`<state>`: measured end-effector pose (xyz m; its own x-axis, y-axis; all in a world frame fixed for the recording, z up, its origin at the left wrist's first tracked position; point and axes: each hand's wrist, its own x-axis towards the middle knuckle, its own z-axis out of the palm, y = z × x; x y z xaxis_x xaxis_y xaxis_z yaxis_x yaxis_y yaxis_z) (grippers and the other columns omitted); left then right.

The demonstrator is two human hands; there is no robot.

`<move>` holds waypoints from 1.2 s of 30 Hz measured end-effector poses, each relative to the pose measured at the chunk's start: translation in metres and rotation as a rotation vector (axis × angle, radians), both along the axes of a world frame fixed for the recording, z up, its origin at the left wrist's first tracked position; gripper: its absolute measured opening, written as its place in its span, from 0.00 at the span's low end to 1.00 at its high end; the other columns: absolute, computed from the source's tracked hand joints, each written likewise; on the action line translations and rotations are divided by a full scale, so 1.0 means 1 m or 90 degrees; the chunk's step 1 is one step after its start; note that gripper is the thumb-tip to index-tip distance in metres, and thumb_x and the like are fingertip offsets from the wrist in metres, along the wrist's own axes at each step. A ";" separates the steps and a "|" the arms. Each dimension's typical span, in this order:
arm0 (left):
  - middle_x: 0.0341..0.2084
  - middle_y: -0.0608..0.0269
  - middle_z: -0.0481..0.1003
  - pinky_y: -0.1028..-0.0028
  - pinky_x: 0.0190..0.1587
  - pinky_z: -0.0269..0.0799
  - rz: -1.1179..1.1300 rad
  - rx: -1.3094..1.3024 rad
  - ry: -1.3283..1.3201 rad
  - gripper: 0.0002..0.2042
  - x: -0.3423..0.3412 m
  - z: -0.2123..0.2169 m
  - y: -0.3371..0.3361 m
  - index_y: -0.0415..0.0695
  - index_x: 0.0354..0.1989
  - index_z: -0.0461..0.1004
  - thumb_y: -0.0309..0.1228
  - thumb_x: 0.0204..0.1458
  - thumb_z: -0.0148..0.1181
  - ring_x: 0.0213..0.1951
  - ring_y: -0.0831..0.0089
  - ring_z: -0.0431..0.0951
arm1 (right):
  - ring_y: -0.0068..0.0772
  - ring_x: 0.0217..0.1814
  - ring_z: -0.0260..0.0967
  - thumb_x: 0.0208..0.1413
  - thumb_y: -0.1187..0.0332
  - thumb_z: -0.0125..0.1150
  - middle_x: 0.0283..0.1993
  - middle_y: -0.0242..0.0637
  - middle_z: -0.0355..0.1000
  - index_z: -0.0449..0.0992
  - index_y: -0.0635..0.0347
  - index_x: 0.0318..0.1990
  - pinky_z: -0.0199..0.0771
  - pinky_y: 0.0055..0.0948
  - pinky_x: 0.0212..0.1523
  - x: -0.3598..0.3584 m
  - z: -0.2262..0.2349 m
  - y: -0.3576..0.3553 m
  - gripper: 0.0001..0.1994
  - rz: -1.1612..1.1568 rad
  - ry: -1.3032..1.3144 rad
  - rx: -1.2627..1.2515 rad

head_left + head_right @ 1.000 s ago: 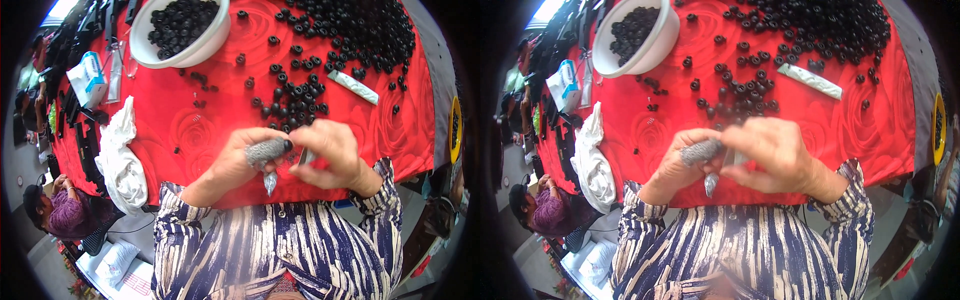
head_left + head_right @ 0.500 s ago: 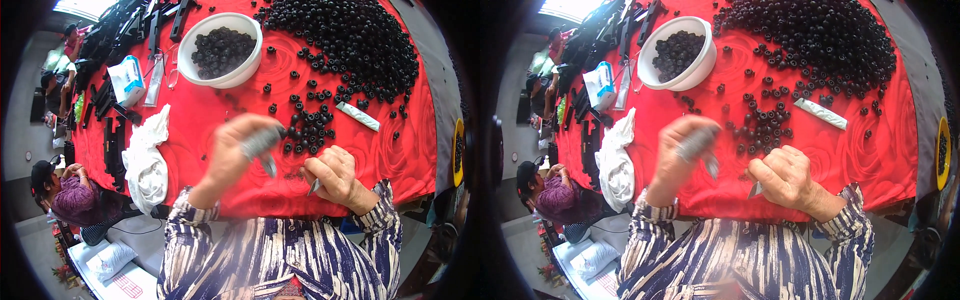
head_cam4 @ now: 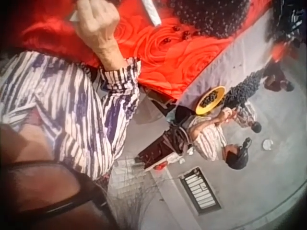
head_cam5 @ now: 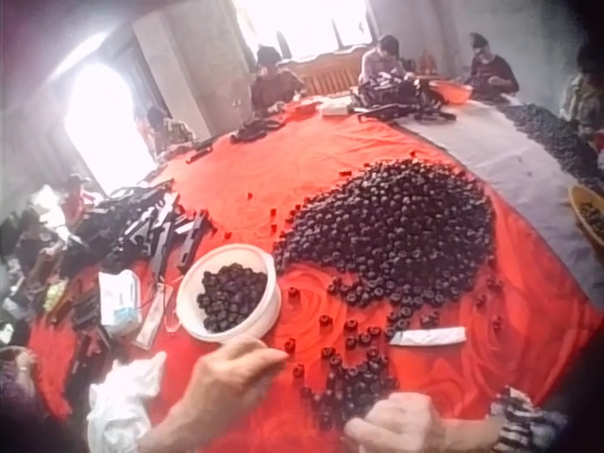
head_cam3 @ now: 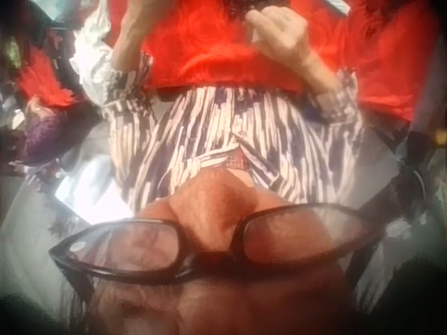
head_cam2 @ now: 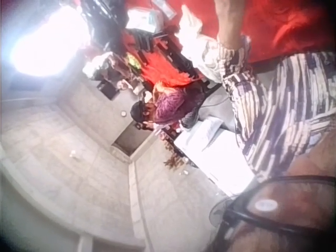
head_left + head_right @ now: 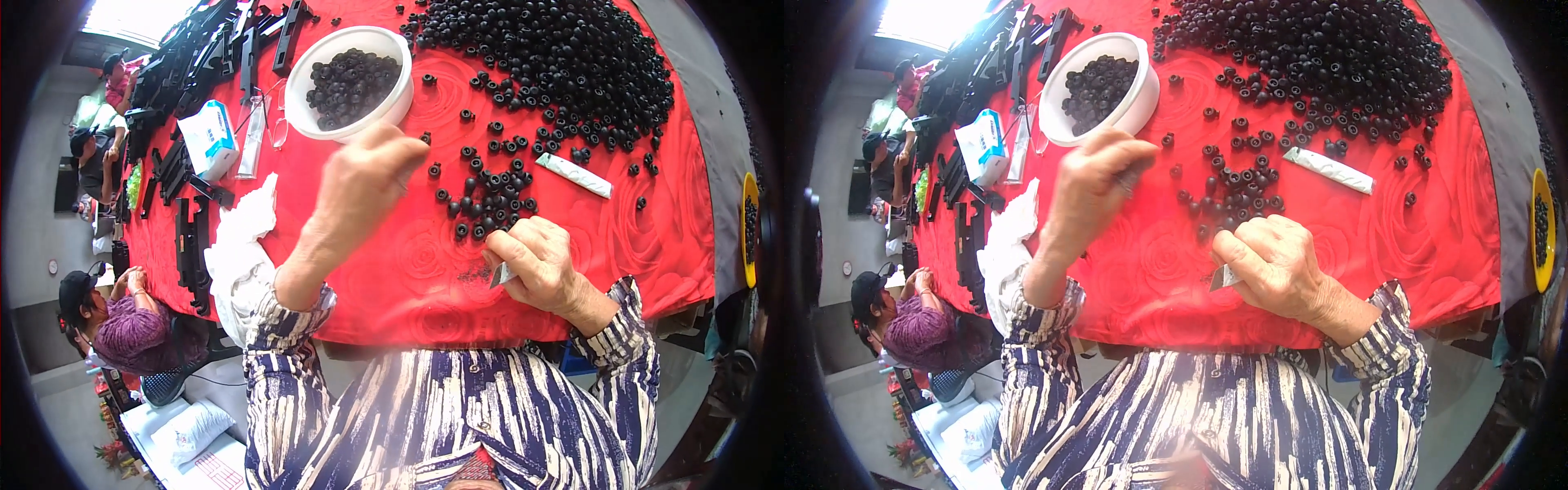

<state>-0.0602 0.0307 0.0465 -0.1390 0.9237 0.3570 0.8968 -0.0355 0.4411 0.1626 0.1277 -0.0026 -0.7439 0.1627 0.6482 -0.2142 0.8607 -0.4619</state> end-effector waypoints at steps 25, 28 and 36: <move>0.27 0.58 0.76 0.75 0.25 0.73 -0.031 -0.244 -0.620 0.12 0.031 -0.005 -0.016 0.36 0.40 0.73 0.22 0.46 0.62 0.26 0.75 0.77 | 0.37 0.23 0.66 0.36 0.77 0.63 0.26 0.36 0.64 0.70 0.64 0.38 0.65 0.33 0.22 0.001 0.003 0.003 0.17 0.050 -0.011 -0.140; 0.28 0.59 0.76 0.80 0.24 0.73 -0.079 -0.313 -0.994 0.11 0.043 -0.009 -0.025 0.33 0.40 0.72 0.23 0.49 0.61 0.24 0.79 0.76 | 0.31 0.22 0.65 0.41 0.80 0.63 0.28 0.38 0.69 0.72 0.65 0.43 0.64 0.28 0.20 -0.002 0.004 -0.002 0.17 0.075 0.022 -0.249; 0.29 0.57 0.76 0.83 0.24 0.70 -0.047 -0.289 -1.313 0.11 0.064 -0.044 -0.038 0.35 0.43 0.73 0.26 0.53 0.56 0.23 0.78 0.75 | 0.31 0.25 0.68 0.42 0.78 0.64 0.30 0.39 0.71 0.74 0.64 0.43 0.68 0.26 0.23 -0.003 0.002 0.002 0.16 0.120 -0.050 -0.279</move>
<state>0.0042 -0.0072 0.0024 0.0886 0.9017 -0.4233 -0.7762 0.3288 0.5379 0.1596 0.1298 -0.0002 -0.8311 0.2654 0.4888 -0.2974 0.5306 -0.7937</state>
